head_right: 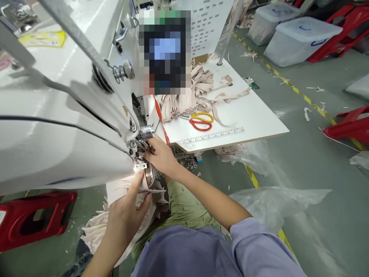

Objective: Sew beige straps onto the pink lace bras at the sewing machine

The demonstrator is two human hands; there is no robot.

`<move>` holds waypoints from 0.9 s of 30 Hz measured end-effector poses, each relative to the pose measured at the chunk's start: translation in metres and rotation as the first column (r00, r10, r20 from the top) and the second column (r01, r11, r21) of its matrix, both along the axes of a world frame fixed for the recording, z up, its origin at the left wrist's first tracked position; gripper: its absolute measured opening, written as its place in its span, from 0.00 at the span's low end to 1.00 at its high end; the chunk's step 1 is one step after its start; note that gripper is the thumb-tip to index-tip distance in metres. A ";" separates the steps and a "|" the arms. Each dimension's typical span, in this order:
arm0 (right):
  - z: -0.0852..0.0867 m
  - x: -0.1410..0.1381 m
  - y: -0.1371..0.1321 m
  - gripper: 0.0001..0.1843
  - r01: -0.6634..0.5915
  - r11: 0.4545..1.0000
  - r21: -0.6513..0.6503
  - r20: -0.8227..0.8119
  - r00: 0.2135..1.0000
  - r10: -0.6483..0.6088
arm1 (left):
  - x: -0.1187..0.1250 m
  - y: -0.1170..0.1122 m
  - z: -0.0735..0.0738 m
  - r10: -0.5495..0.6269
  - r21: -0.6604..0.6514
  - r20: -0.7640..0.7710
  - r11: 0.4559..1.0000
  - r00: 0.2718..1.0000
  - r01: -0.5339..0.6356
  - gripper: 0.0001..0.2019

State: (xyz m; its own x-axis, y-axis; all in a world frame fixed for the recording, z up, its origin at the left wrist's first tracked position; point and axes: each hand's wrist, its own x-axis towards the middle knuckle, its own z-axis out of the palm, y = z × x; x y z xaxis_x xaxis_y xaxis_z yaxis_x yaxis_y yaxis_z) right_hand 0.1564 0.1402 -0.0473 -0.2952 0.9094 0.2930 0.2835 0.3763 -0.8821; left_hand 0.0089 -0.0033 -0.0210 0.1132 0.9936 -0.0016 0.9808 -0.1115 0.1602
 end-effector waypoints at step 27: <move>-0.019 0.067 -0.125 0.15 -0.225 0.856 -0.466 -0.460 0.888 -0.017 | 0.045 -0.077 -0.044 -0.263 0.094 0.392 0.965 0.881 0.247 0.37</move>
